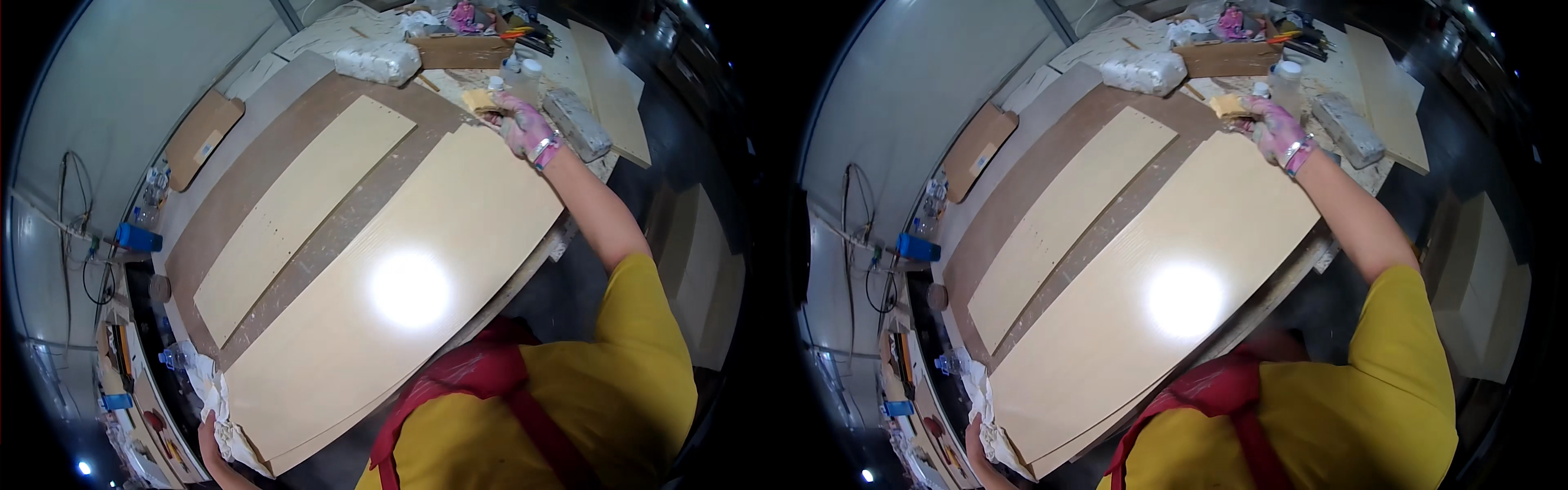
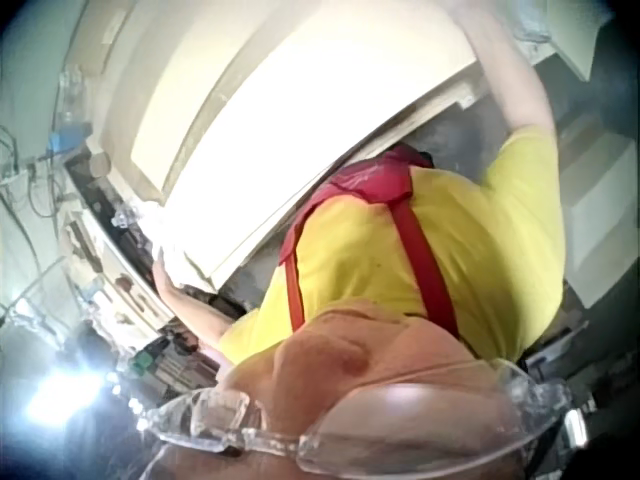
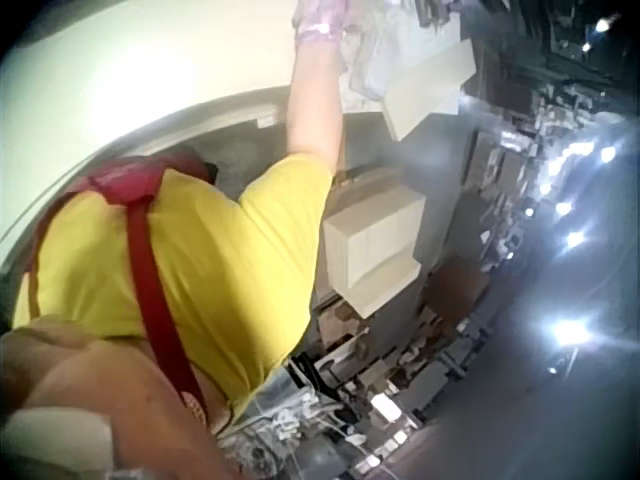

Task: The person applies a liquid finish to a stack of light-colored wooden boards using a sponge and wipes the surface with a white cloth. The person repeatedly dips the sponge into a container and spreads the finish across the boards, then wipes them down.

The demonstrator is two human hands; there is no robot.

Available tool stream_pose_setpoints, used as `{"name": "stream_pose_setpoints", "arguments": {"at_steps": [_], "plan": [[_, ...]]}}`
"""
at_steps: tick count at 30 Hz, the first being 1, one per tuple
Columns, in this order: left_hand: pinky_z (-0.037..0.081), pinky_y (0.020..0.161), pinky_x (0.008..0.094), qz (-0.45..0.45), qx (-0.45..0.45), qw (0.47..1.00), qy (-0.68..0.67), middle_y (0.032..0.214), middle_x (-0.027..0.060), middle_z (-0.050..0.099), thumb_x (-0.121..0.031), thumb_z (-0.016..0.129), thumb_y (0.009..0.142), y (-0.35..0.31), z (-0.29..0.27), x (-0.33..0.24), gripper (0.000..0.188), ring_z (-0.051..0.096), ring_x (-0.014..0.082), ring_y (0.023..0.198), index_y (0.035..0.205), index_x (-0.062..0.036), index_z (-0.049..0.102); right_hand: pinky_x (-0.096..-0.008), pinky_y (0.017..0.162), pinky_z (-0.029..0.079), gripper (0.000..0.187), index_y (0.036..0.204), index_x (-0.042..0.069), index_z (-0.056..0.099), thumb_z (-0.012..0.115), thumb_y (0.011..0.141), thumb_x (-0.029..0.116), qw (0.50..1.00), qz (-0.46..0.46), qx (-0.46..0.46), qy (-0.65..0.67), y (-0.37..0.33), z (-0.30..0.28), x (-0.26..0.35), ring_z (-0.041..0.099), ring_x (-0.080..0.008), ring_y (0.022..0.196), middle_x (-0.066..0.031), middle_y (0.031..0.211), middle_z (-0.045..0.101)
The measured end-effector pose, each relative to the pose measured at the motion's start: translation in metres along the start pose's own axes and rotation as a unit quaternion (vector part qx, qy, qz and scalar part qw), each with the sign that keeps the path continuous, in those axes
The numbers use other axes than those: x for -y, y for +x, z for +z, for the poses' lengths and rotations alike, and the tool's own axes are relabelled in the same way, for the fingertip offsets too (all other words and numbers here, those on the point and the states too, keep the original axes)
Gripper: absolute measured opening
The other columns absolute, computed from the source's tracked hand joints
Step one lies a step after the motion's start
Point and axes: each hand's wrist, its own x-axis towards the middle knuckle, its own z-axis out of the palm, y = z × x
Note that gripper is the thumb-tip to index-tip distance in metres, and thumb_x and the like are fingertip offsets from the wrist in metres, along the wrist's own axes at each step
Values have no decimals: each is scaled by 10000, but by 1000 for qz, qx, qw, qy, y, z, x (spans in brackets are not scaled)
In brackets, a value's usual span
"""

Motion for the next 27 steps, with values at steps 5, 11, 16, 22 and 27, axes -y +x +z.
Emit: {"name": "stream_pose_setpoints", "arguments": {"at_steps": [5,11,16,22,27], "plan": [[473,840,326,-11,9,1000,-17,1071,139,645,-259,583,873,3,-1,7,468,622,206,949,1208,67,560,-324,867,509,223,1116,17,560,572,918,119,999,9,14,-48,7,13,-3,612,-246,960,-137,1122,609],[475,838,322,1,-12,1000,-13,1073,135,642,-252,580,880,-8,2,9,446,620,202,944,1204,55,564,-348,789,541,287,1159,-11,505,561,899,96,999,32,-31,18,13,19,0,609,-243,839,-136,1051,595],[477,836,319,91,-154,984,-7,1074,131,641,-246,577,887,-38,-8,1,428,618,198,941,1201,45,568,-397,890,508,391,1233,-70,458,510,920,159,990,-29,96,101,6,37,48,600,-306,964,-210,1114,571],[478,834,315,161,-335,928,36,1076,126,638,-239,574,894,-74,-41,-10,407,616,194,936,1197,33,573,-479,969,484,430,1231,-130,450,432,936,182,868,41,340,358,-14,16,82,532,-402,1116,-306,1204,510],[480,832,311,129,-330,929,103,1077,122,637,-233,571,900,-90,7,24,389,614,191,933,1194,24,577,-388,876,526,407,1264,-82,428,513,919,117,944,-36,182,275,-57,-16,71,584,-319,1005,-233,1140,554]]}}
